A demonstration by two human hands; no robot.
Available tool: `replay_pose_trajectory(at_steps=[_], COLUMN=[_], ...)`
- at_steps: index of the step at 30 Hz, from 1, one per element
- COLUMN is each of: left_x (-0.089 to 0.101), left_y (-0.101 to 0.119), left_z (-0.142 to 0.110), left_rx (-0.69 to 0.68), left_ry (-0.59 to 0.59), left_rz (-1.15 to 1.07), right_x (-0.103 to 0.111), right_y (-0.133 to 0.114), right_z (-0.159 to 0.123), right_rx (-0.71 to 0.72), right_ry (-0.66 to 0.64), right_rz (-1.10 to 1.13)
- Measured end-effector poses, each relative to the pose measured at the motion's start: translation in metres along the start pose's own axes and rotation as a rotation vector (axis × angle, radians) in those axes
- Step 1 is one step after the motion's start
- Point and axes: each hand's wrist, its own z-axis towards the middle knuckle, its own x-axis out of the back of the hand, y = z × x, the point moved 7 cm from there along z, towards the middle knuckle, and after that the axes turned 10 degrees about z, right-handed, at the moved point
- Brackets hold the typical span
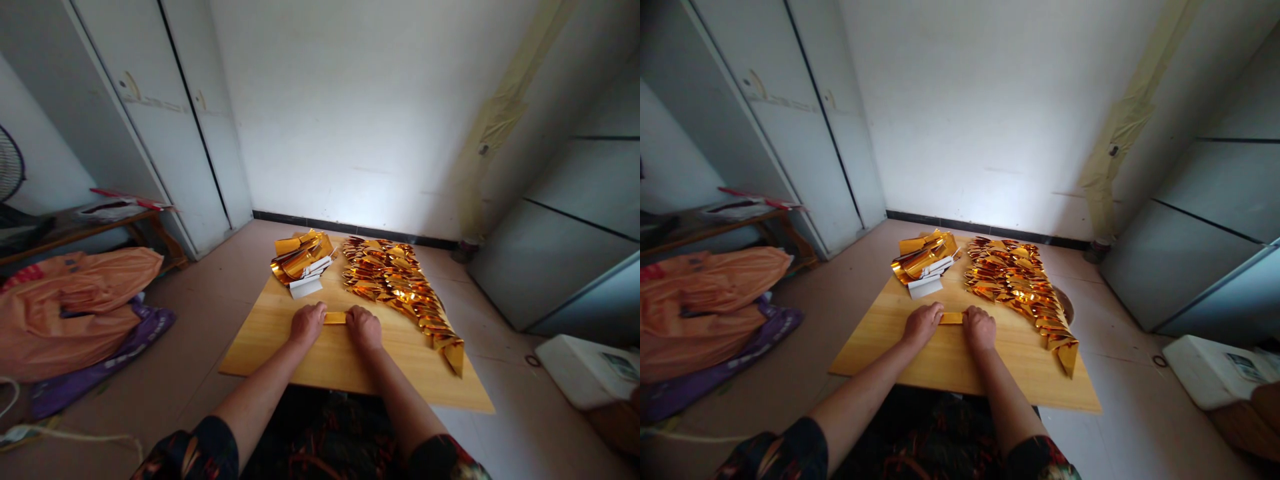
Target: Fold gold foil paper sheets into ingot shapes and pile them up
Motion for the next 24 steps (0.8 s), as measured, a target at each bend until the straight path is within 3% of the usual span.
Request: replay_pose_trajectory(at_steps=[9,24], left_x=[0.001,0.005], left_y=[-0.008,0.007], left_z=[-0.003,-0.005], left_rx=[0.068,0.020], left_ry=[0.016,0.043], left_rz=[-0.249,-0.011], right_x=[-0.009,-0.009], right_y=[-0.001,-0.001], right_z=[-0.002,-0.002], right_rx=[0.013,0.001], right_ry=[0.067,0.068], right_rz=[-0.046,-0.044])
